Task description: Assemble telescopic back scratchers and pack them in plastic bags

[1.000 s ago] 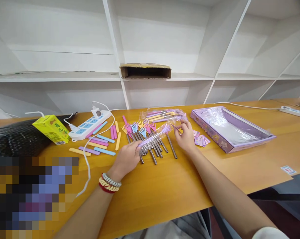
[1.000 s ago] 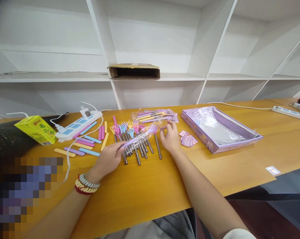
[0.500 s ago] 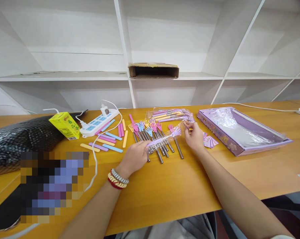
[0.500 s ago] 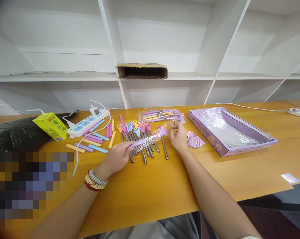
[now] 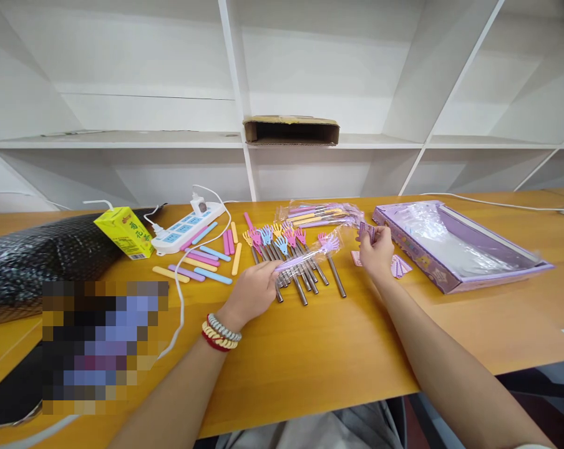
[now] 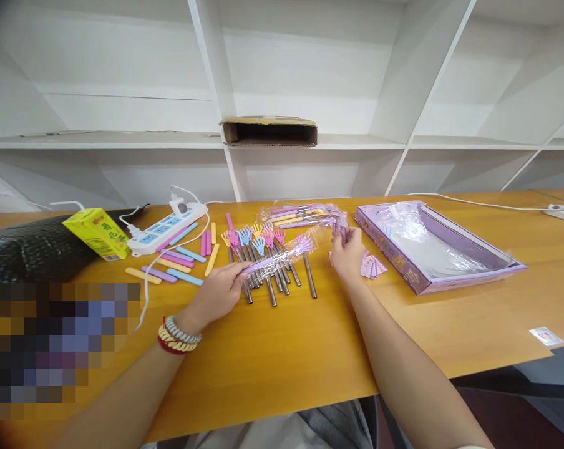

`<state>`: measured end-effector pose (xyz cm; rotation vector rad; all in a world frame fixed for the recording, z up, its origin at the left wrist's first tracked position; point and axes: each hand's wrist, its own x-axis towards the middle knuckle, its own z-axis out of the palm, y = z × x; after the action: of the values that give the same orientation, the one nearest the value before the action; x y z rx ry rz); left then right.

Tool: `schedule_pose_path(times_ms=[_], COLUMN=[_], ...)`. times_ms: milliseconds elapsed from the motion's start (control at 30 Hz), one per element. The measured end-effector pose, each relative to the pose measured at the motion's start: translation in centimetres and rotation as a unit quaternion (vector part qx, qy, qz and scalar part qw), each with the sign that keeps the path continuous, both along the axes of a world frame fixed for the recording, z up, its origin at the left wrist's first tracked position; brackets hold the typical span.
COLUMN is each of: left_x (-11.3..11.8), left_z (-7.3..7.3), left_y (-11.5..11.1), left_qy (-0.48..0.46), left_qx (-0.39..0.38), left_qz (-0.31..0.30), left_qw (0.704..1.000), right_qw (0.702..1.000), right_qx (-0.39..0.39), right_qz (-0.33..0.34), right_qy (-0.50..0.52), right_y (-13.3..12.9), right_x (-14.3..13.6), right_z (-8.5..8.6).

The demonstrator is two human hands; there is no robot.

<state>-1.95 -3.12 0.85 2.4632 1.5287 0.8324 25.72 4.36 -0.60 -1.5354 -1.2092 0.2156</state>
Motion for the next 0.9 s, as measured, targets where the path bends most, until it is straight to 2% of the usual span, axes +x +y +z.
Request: schedule_pose_path(times_ms=[300,600,667,900], left_x=[-0.17,-0.23,-0.18,-0.15], left_z=[0.0,0.09,0.2,0.38], left_y=[0.07,0.1,0.06,0.02], left_qy=[-0.001,-0.014,-0.019,-0.012], left_qx=[0.0,-0.002,-0.003,-0.013], left_qz=[-0.009,-0.016,-0.017,-0.018], left_qw=[1.0,1.0,1.0,1.0], right_qw=[0.998,1.0,0.999,0.983], right_qx=[0.057,0.025,0.03,0.084], right_qz=[0.023,0.01,0.014,0.091], right_qy=[0.026,-0.002,0.015,0.134], right_y=[0.77,0.8,0.91,0.82], right_x=[0.67,1.03,1.03,0.62], right_z=[-0.48,-0.32,-0.44,-0.43])
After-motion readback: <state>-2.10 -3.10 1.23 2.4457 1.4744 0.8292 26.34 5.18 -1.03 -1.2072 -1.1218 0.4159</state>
